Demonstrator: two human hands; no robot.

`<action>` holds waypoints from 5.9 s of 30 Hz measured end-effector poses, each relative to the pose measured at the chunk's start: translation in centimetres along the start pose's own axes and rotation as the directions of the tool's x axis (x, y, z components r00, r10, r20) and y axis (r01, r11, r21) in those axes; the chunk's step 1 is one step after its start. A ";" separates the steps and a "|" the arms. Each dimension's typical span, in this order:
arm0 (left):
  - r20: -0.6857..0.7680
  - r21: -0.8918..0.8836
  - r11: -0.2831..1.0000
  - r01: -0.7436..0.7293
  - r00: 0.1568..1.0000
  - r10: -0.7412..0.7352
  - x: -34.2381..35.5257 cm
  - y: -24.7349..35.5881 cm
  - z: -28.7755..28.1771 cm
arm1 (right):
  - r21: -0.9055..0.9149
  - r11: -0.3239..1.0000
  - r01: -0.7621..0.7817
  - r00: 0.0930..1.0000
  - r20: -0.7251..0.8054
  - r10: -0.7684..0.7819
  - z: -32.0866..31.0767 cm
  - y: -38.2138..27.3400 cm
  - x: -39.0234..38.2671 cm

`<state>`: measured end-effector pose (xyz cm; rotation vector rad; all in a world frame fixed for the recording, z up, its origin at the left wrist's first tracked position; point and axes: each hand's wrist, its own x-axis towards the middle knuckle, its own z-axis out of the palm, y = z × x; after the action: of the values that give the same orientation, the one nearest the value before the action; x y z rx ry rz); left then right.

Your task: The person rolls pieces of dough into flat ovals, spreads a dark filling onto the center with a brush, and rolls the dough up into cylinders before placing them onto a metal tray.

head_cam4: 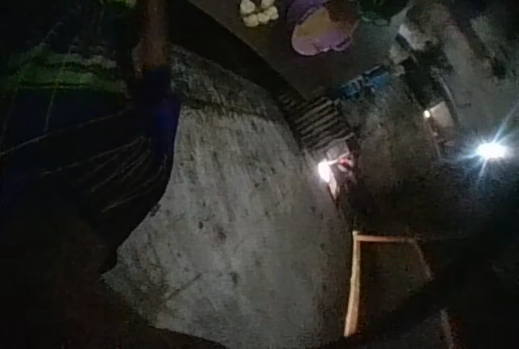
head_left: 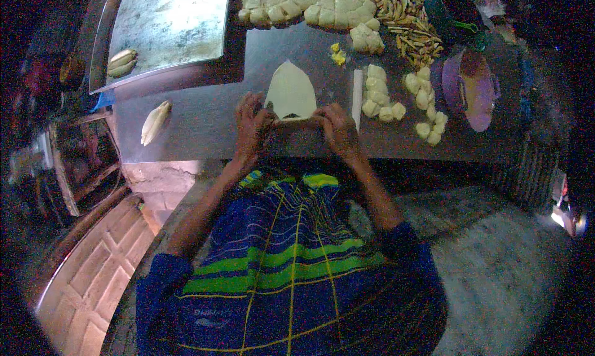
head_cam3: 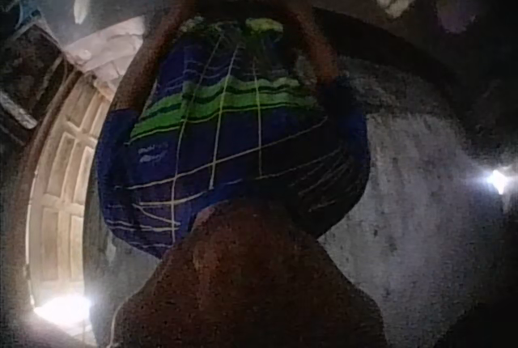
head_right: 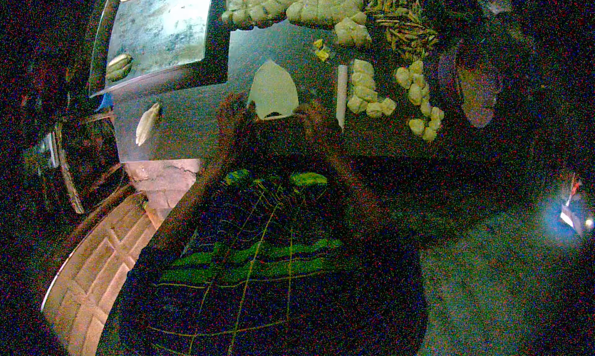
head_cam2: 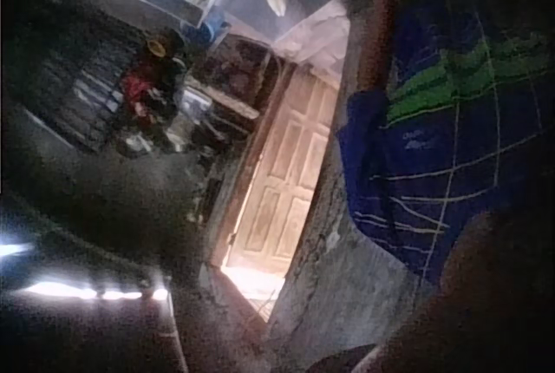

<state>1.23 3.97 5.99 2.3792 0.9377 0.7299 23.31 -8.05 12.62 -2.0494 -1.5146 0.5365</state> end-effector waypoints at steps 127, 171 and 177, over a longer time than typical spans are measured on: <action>0.013 -0.089 0.993 0.080 0.997 -0.079 8.2 -9.8 6.4 | 0.147 0.876 0.459 0.843 0.240 -0.482 -0.4 3.9 18.8; -0.226 -0.241 0.857 0.456 0.832 -0.506 -7.8 -19.8 -23.7 | 0.516 0.692 0.505 0.639 0.315 -0.701 21.5 -21.0 23.9; -0.189 -0.105 0.914 0.392 0.894 -0.405 -7.9 -18.7 -25.0 | 0.522 0.606 0.600 0.520 0.321 -0.791 20.9 -20.3 24.2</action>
<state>-28.07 16.21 11.04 1.9838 1.4146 0.8353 2.72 23.55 8.93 -0.8510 -2.2032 0.9782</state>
